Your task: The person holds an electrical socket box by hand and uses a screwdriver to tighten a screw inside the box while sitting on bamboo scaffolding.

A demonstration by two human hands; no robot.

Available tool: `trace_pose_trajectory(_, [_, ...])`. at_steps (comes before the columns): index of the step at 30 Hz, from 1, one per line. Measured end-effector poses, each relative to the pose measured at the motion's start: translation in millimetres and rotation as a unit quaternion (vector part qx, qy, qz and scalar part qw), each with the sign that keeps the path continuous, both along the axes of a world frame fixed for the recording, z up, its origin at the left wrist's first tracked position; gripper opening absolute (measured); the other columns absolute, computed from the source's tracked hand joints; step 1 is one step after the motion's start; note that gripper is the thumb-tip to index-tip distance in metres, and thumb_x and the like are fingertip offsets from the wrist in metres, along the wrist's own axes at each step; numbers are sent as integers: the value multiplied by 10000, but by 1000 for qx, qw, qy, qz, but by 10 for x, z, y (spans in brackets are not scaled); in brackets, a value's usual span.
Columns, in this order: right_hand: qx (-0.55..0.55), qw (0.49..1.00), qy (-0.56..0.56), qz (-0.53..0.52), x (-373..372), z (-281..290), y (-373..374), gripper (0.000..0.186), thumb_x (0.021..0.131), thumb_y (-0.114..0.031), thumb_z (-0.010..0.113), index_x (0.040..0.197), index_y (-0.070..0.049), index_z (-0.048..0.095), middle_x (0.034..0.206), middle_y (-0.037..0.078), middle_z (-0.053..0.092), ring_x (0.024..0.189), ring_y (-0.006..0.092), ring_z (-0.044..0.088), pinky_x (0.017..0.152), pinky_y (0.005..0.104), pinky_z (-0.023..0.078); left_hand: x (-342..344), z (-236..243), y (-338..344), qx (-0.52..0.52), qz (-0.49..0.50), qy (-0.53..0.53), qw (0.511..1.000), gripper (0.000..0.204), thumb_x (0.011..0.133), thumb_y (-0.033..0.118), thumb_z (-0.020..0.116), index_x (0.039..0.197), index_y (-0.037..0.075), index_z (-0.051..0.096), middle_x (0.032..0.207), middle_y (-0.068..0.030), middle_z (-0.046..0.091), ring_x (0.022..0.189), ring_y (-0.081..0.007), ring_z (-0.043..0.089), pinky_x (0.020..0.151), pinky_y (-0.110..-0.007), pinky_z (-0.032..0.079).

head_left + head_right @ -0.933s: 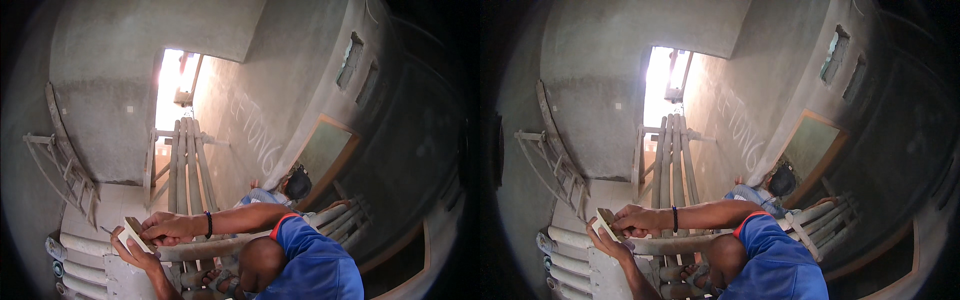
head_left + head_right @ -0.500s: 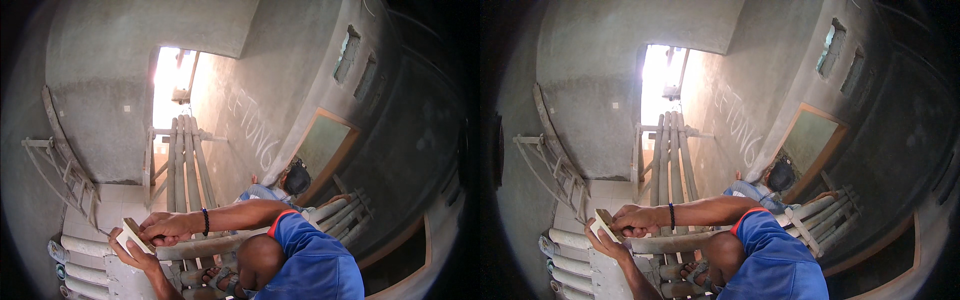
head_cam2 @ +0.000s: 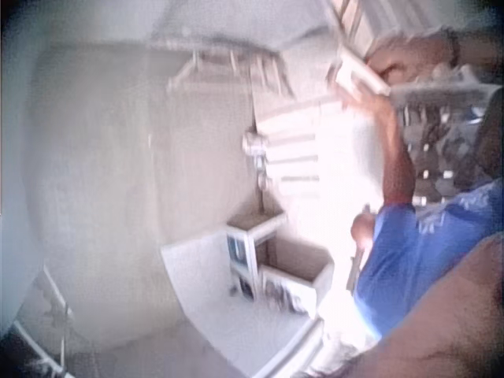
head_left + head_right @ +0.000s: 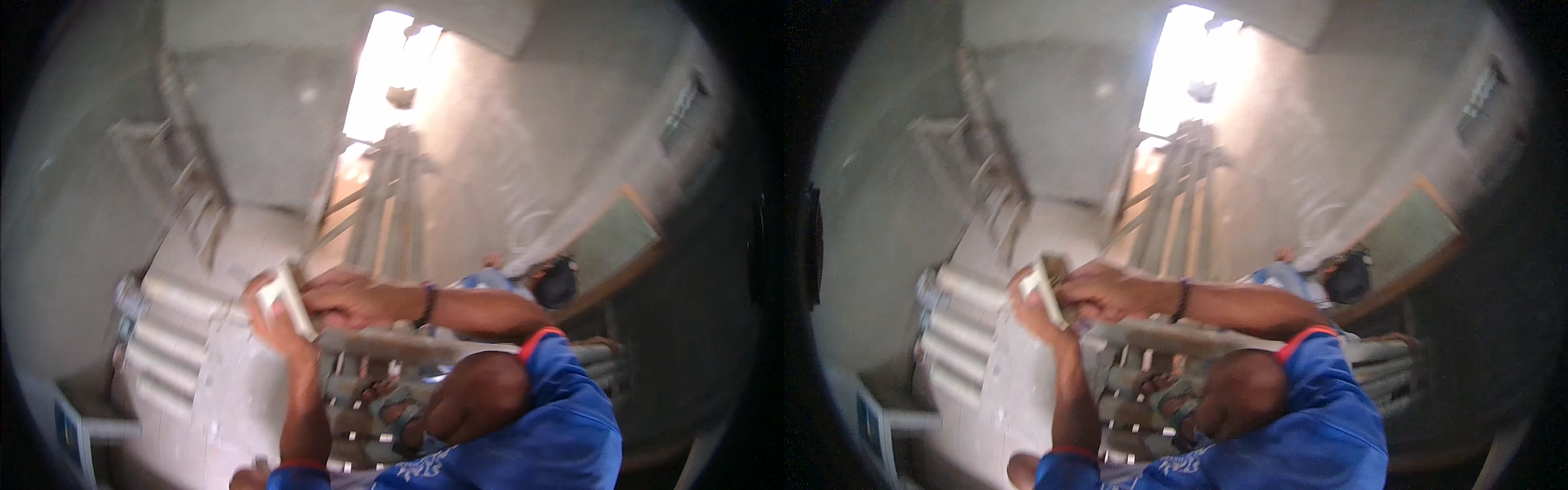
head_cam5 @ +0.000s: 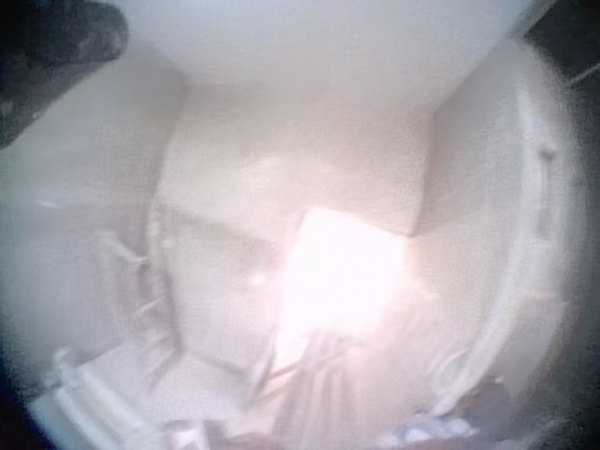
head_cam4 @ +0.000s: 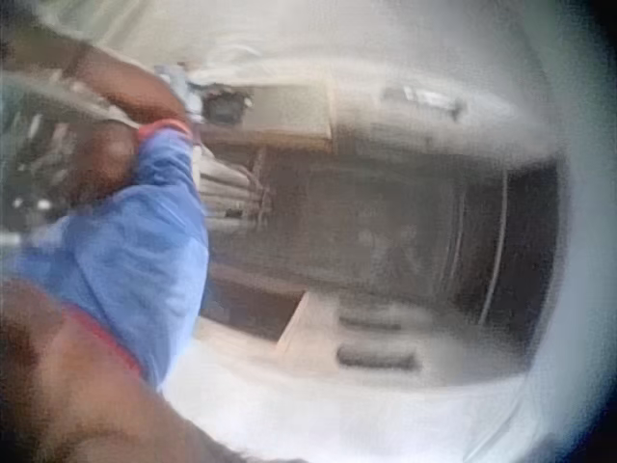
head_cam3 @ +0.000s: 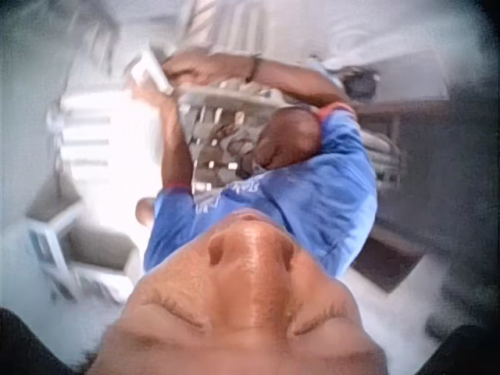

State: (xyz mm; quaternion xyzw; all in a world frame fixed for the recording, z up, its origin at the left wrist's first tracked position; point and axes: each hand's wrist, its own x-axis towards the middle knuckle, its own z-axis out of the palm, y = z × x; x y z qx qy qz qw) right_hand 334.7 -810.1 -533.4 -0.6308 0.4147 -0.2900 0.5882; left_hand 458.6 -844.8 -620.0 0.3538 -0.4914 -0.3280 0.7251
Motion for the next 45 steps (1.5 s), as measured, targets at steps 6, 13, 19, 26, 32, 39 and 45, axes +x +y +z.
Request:
trace_pose_trajectory(6, [150,983,-50,-98,-12,42,73,330,957,-296,499,938,19,596,565,14,510,402,37,386,360,195,281,-54,-1,28,103,-207,190,954,421,936,416,436,1022,21,553,859,-54,580,774,-126,543,690,-274,442])
trace_pose_trajectory(13, [62,984,-4,-168,85,187,41,274,968,-277,484,1029,-27,580,614,15,513,425,27,359,380,177,263,166,-21,-51,240,-326,474,782,385,929,403,401,1052,82,575,966,-63,629,853,-197,618,741,-353,498])
trace_pose_trajectory(19, [83,971,83,-210,-176,-229,13,315,978,-267,481,1213,-59,502,856,62,579,677,82,551,489,200,456,227,-133,-202,277,-336,516,738,528,888,500,361,1161,94,559,1020,-85,635,844,-264,645,641,-459,540])
trace_pose_trajectory(26, [165,979,-35,-112,247,-455,262,615,945,-241,539,1442,-61,226,902,66,551,658,114,548,581,240,512,266,-87,-225,200,-327,518,765,439,921,437,377,1118,99,577,1033,-45,622,937,-204,616,805,-342,510])
trace_pose_trajectory(32, [146,973,-73,-161,343,-598,226,485,952,-203,508,1381,-63,329,791,24,493,543,71,455,458,211,365,266,-41,-135,184,-335,533,755,410,928,428,378,1068,98,577,972,-55,623,875,-204,622,758,-360,518])
trace_pose_trajectory(39, [23,961,0,-275,100,-453,147,478,937,-212,475,1379,-58,378,778,21,514,454,53,407,376,183,305,461,-27,-337,185,-334,555,739,500,897,463,383,1209,107,546,1124,-91,614,1018,-308,600,858,-490,481])
trace_pose_trajectory(45, [-118,962,82,-234,39,-82,149,434,841,-73,590,1262,-15,503,762,-3,564,609,29,451,543,191,371,665,-25,-390,177,-291,575,744,536,881,515,396,1186,109,566,1111,-88,625,1004,-291,610,836,-480,501])
